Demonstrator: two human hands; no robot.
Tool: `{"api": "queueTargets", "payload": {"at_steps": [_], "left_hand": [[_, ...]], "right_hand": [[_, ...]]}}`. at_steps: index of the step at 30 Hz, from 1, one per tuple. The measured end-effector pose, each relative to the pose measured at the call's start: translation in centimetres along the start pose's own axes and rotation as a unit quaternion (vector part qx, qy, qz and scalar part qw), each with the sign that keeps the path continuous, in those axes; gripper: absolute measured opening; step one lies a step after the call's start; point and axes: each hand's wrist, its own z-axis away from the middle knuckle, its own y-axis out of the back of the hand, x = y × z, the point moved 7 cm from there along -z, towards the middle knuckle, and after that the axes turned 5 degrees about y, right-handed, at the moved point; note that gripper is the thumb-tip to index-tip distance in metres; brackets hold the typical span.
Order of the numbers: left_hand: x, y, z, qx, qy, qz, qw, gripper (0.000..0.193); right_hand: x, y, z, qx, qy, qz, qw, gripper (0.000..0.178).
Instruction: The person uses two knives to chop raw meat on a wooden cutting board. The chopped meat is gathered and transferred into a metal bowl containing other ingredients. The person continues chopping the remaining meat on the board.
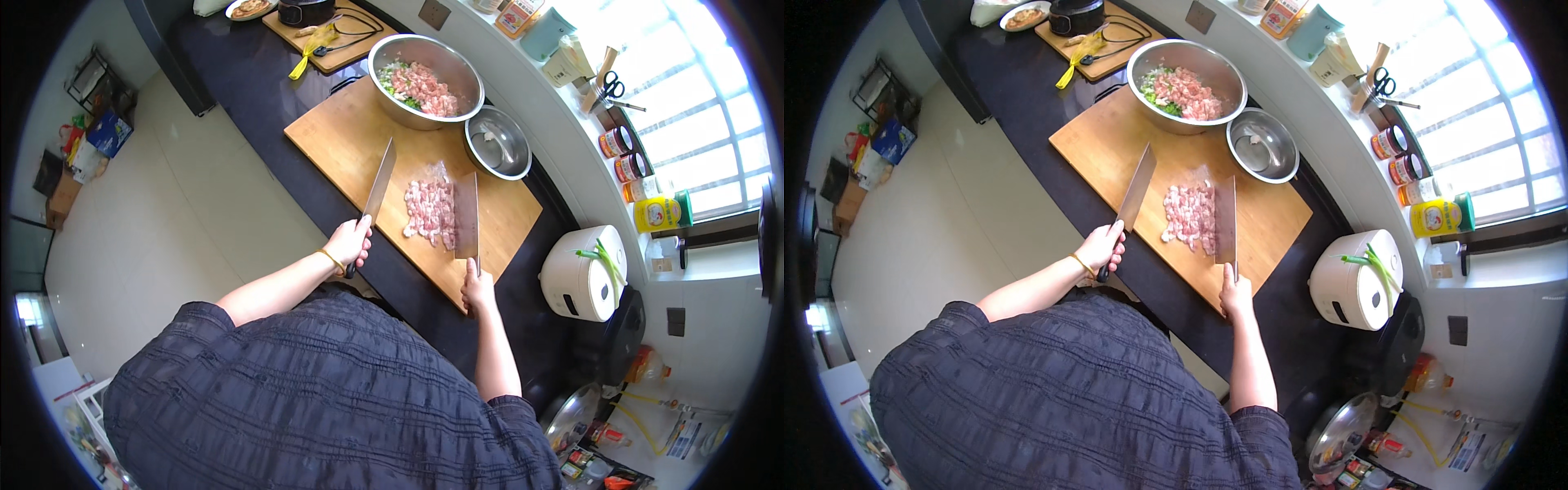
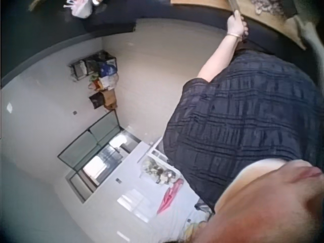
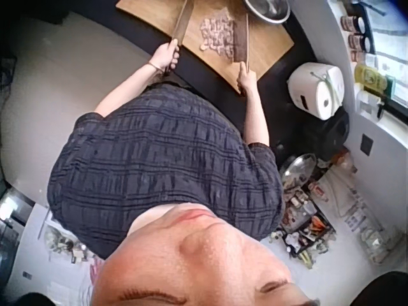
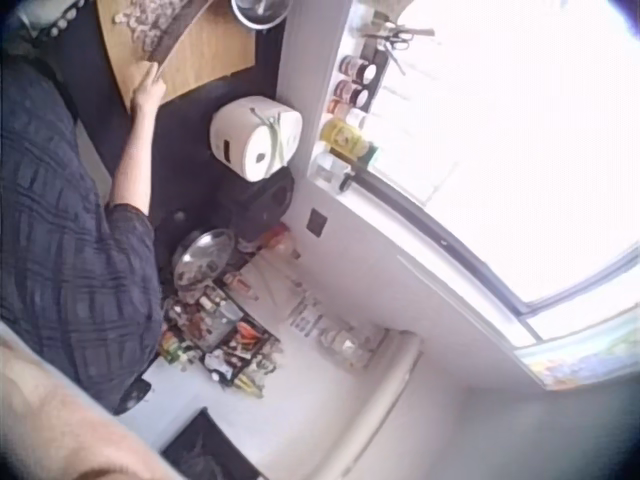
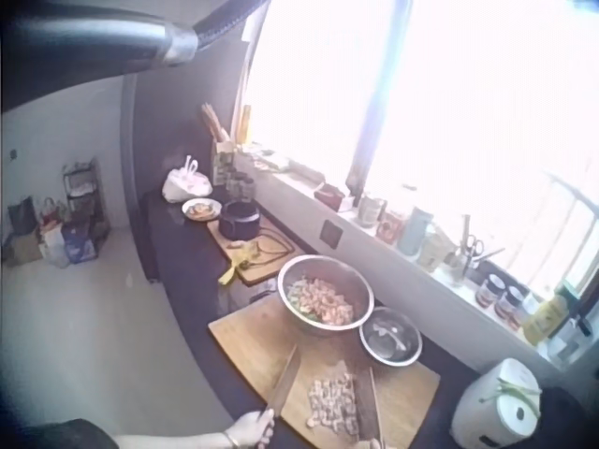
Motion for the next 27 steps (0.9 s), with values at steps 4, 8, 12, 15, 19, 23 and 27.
{"api": "queueTargets", "payload": {"at_steps": [4, 8, 12, 15, 19, 23, 27], "left_hand": [[-0.2, 0.5, -0.3, 0.000, 0.003, -0.003, 1.000, 0.033], [0.0, 0.0, -0.1, -0.004, 0.004, -0.001, 1.000, 0.033], [0.3, 0.5, 0.0, 0.007, -0.006, -0.016, 1.000, 0.036], [0.2, 0.0, 0.0, 0.001, -0.002, -0.012, 1.000, 0.033], [-0.1, 0.4, -0.4, 0.011, -0.008, -0.024, 1.000, 0.036], [0.2, 0.3, -0.5, 0.010, -0.010, -0.025, 1.000, 0.037], [0.3, 0.4, -0.1, 0.020, -0.003, -0.035, 0.999, 0.037]], "right_hand": [[-4.7, 1.9, 1.7, 0.001, 0.068, -0.011, 0.998, 0.044], [-2.2, 0.2, -0.3, 0.036, 0.109, 0.113, 0.987, 0.047], [-3.8, 2.2, 0.7, -0.002, 0.059, -0.025, 0.998, 0.046], [-0.3, 0.8, -0.5, 0.004, 0.039, 0.033, 0.999, 0.045], [-2.5, 2.2, 0.8, -0.031, 0.025, -0.035, 0.999, 0.044], [-0.4, 0.6, 0.2, 0.001, 0.038, 0.032, 0.999, 0.044], [-2.9, 2.2, 1.3, -0.016, 0.046, -0.015, 0.999, 0.043]]}}
